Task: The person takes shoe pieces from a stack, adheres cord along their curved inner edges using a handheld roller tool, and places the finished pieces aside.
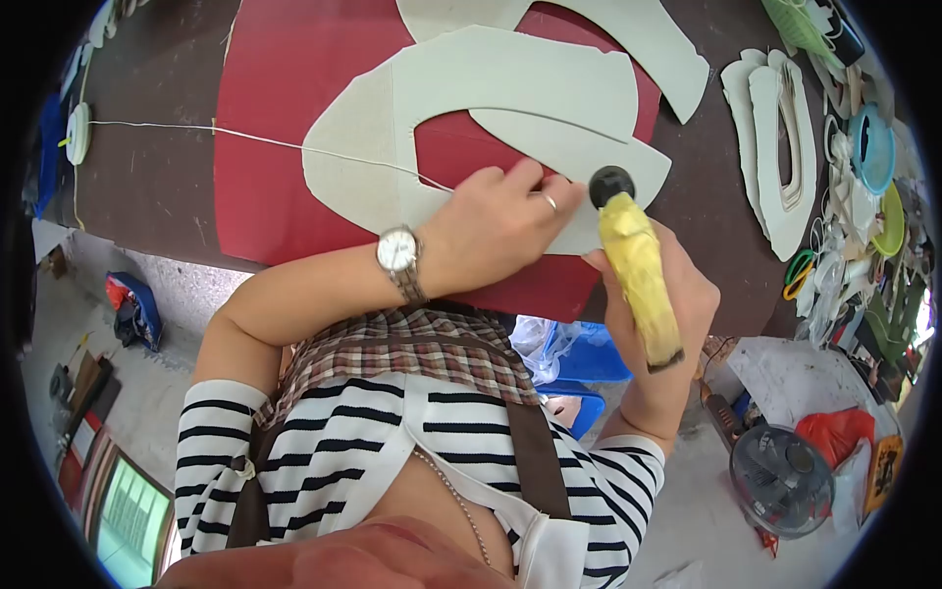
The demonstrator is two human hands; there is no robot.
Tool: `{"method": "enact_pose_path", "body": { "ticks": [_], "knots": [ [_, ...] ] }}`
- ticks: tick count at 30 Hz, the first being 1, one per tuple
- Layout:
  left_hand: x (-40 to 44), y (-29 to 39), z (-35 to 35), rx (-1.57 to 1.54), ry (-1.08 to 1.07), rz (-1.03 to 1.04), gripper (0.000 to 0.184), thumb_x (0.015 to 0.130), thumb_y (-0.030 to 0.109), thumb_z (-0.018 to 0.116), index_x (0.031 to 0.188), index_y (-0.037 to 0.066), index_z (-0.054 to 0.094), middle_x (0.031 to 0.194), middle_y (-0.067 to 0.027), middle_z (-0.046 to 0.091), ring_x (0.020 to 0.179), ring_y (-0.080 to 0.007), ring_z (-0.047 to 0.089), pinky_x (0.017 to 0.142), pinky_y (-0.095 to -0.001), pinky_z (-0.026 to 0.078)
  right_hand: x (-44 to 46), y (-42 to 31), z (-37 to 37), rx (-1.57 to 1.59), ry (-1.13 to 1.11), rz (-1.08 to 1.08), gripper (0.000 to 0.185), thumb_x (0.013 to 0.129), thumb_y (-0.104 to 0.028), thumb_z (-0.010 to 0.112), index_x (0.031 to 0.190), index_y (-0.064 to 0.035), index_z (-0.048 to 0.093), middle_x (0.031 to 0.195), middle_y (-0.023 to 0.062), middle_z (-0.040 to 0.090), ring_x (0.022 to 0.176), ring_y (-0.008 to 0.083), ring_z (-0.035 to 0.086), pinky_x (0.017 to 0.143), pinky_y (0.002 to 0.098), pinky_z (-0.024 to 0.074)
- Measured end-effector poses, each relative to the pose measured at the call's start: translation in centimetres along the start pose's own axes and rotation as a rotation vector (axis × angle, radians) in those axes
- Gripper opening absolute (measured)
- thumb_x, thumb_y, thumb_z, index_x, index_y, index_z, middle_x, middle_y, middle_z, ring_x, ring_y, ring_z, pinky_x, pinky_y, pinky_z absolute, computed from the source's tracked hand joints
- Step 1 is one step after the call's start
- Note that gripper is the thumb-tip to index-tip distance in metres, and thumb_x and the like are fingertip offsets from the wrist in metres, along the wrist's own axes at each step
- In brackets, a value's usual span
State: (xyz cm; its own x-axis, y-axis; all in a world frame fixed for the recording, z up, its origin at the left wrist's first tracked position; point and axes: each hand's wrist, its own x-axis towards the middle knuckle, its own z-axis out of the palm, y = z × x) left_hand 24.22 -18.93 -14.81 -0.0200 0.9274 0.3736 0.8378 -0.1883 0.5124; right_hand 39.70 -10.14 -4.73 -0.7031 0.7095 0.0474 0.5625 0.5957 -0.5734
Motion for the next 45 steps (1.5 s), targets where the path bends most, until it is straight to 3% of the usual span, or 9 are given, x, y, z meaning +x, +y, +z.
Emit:
{"method": "enact_pose_path", "body": {
  "ticks": [16, 20, 24, 27, 31, 35, 38, 42, 45],
  "knots": [
    [-2.2, -0.6, -2.9, 0.096, -0.077, 0.109, 0.032, 0.075, 0.007, 0.063, 0.106, -0.004, 0.067, 0.095, -0.0094, 0.058, 0.079, -0.0256, 0.057, 0.066, -0.0356, 0.052, -1.6, -0.4, 2.5, 0.041, -0.046, 0.02, 0.032, 0.08, -0.011, 0.084, 0.105, -0.0007, 0.067, 0.083, 0.0149, 0.07, 0.07, 0.0334, 0.07, 0.063, 0.0353, 0.0553],
    [-3.3, -2.3, -3.6, -0.228, -0.025, -0.013, 0.033, 0.076, 0.008, 0.065, 0.106, -0.005, 0.068, 0.097, -0.0087, 0.057, 0.082, -0.0226, 0.056, 0.067, -0.0342, 0.05, -2.3, -0.8, 3.5, 0.092, -0.062, 0.015, 0.035, 0.076, -0.007, 0.084, 0.105, -0.0001, 0.066, 0.08, 0.0157, 0.069, 0.069, 0.0336, 0.07, 0.06, 0.0354, 0.0547],
    [-3.9, -0.2, -4.6, 0.238, -0.183, 0.135, 0.038, 0.075, 0.008, 0.066, 0.112, 0.0, 0.07, 0.104, -0.0061, 0.06, 0.085, -0.0225, 0.058, 0.068, -0.0341, 0.049, -2.3, -1.9, 3.4, 0.148, -0.002, 0.008, 0.033, 0.078, -0.01, 0.085, 0.104, -0.0011, 0.067, 0.08, 0.0153, 0.07, 0.069, 0.0333, 0.07, 0.06, 0.0345, 0.0546],
    [-5.0, -3.2, -6.1, -0.165, -0.178, -0.011, 0.041, 0.075, 0.009, 0.067, 0.115, 0.001, 0.07, 0.104, -0.0044, 0.059, 0.087, -0.0196, 0.058, 0.066, -0.0321, 0.047, -1.8, -1.9, 3.8, 0.188, -0.098, 0.039, 0.032, 0.078, -0.012, 0.085, 0.103, -0.0016, 0.067, 0.08, 0.0147, 0.07, 0.069, 0.0329, 0.07, 0.059, 0.0344, 0.0548],
    [-5.5, -0.5, -6.9, 0.199, -0.249, 0.054, 0.042, 0.074, 0.008, 0.066, 0.116, 0.003, 0.07, 0.103, -0.0059, 0.06, 0.086, -0.0226, 0.059, 0.068, -0.0346, 0.051, -2.1, -1.6, 4.7, 0.255, -0.068, -0.078, 0.033, 0.079, -0.014, 0.085, 0.105, -0.0022, 0.067, 0.082, 0.0161, 0.07, 0.073, 0.0347, 0.07, 0.061, 0.0373, 0.0553],
    [-4.8, -3.6, -6.9, -0.294, -0.213, -0.111, 0.036, 0.075, -0.001, 0.065, 0.11, 0.004, 0.071, 0.097, -0.0078, 0.062, 0.083, -0.0262, 0.06, 0.07, -0.0364, 0.053, -1.3, -0.4, 2.6, 0.314, -0.155, 0.127, 0.024, 0.084, -0.011, 0.082, 0.101, 0.0, 0.069, 0.079, 0.0091, 0.069, 0.065, 0.0171, 0.066, 0.059, 0.031, 0.0515],
    [-2.5, -1.7, -2.9, -0.262, -0.094, -0.062, 0.032, 0.075, 0.002, 0.064, 0.107, 0.002, 0.07, 0.096, -0.0074, 0.06, 0.083, -0.0239, 0.059, 0.068, -0.0346, 0.052, -2.5, 0.4, 1.1, 0.44, 0.215, 0.209, 0.019, 0.091, -0.011, 0.077, 0.101, 0.0039, 0.069, 0.08, 0.0043, 0.069, 0.066, 0.0086, 0.059, 0.06, 0.0255, 0.0489],
    [-2.4, 1.6, -3.2, 0.282, -0.22, 0.094, 0.034, 0.076, 0.01, 0.063, 0.107, -0.003, 0.068, 0.098, -0.0064, 0.058, 0.087, -0.0209, 0.058, 0.068, -0.031, 0.046, -1.1, -0.3, 1.9, 0.273, 0.053, 0.116, 0.021, 0.089, -0.013, 0.079, 0.1, 0.0012, 0.068, 0.078, 0.0097, 0.068, 0.061, 0.0214, 0.063, 0.059, 0.0287, 0.0498],
    [-2.9, 0.5, -3.2, 0.128, -0.132, 0.047, 0.037, 0.075, 0.01, 0.064, 0.11, -0.003, 0.068, 0.096, -0.0062, 0.057, 0.084, -0.0221, 0.057, 0.069, -0.0334, 0.047, -0.9, -0.2, 2.2, 0.201, -0.065, 0.115, 0.025, 0.083, -0.014, 0.082, 0.099, -0.0021, 0.067, 0.078, 0.0136, 0.066, 0.063, 0.0359, 0.061, 0.058, 0.0326, 0.0512]
  ]
}}
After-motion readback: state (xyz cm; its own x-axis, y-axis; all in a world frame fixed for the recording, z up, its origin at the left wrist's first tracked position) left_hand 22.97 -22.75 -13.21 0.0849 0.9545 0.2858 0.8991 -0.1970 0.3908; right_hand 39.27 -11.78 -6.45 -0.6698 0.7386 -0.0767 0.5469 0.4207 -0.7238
